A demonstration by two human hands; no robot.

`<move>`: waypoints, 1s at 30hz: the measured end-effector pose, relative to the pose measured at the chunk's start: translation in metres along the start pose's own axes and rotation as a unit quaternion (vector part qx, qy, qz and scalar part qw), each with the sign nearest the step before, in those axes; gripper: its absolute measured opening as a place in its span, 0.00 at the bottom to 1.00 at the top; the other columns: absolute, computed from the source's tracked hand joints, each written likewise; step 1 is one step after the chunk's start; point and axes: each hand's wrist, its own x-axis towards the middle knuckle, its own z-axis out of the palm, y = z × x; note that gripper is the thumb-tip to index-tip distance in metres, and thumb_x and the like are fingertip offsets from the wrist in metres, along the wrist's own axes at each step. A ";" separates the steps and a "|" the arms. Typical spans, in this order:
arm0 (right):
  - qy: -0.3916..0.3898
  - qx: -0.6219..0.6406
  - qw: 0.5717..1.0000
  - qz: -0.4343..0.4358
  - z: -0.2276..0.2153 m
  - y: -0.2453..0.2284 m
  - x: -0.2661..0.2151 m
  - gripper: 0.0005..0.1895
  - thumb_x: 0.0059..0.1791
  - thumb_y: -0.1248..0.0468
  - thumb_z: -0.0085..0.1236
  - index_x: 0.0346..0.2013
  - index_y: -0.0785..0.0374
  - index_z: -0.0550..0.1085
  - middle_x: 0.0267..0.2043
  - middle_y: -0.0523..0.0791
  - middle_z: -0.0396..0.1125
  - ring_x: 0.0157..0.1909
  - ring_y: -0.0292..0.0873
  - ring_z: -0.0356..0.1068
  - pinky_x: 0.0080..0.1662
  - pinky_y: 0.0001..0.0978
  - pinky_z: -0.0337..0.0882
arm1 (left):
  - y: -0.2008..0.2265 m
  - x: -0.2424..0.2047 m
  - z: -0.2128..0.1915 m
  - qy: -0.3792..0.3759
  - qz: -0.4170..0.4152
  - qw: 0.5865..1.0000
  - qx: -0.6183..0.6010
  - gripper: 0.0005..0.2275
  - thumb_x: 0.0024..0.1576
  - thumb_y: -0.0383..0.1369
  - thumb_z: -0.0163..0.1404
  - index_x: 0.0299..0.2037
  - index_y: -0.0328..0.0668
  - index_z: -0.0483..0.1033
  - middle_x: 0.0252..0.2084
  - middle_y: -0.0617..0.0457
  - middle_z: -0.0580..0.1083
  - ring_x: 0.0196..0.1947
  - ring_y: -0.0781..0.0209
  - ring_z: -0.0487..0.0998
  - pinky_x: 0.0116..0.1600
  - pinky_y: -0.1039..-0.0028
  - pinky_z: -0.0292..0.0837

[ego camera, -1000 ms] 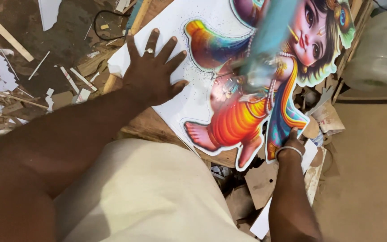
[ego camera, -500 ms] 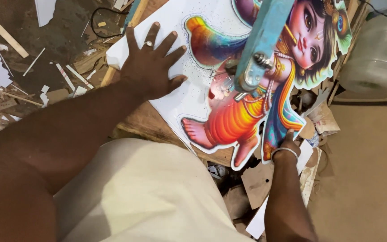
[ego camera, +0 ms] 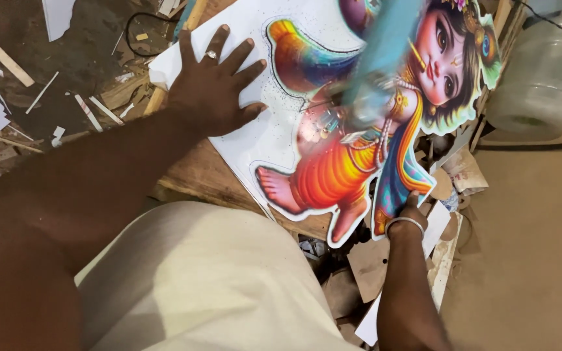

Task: Cutting a decorative cardboard or foam sign using a power saw.

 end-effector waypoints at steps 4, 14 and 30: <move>0.033 0.014 0.999 0.030 -0.008 0.014 0.028 0.29 0.50 0.51 0.66 0.58 0.66 0.72 0.57 0.49 0.72 0.50 0.48 0.74 0.48 0.49 0.80 | -0.002 0.003 0.002 0.006 0.011 1.000 0.007 0.34 0.58 0.62 0.40 0.73 0.60 0.58 0.78 0.50 0.52 0.77 0.39 0.45 0.67 0.24 0.26; 0.051 0.041 0.996 0.059 -0.006 0.011 0.006 0.31 0.47 0.49 0.68 0.54 0.69 0.73 0.56 0.50 0.72 0.50 0.51 0.74 0.46 0.54 0.80 | -0.007 0.009 0.000 0.001 0.028 1.000 -0.008 0.34 0.58 0.61 0.40 0.73 0.58 0.60 0.77 0.48 0.53 0.76 0.39 0.46 0.66 0.23 0.28; 0.105 -0.026 0.993 0.056 -0.022 0.033 -0.002 0.37 0.48 0.43 0.66 0.57 0.70 0.72 0.58 0.49 0.70 0.51 0.47 0.70 0.48 0.44 0.76 | -0.020 0.017 0.003 0.000 0.061 0.998 -0.012 0.33 0.60 0.61 0.39 0.74 0.59 0.60 0.79 0.50 0.53 0.78 0.39 0.46 0.68 0.24 0.28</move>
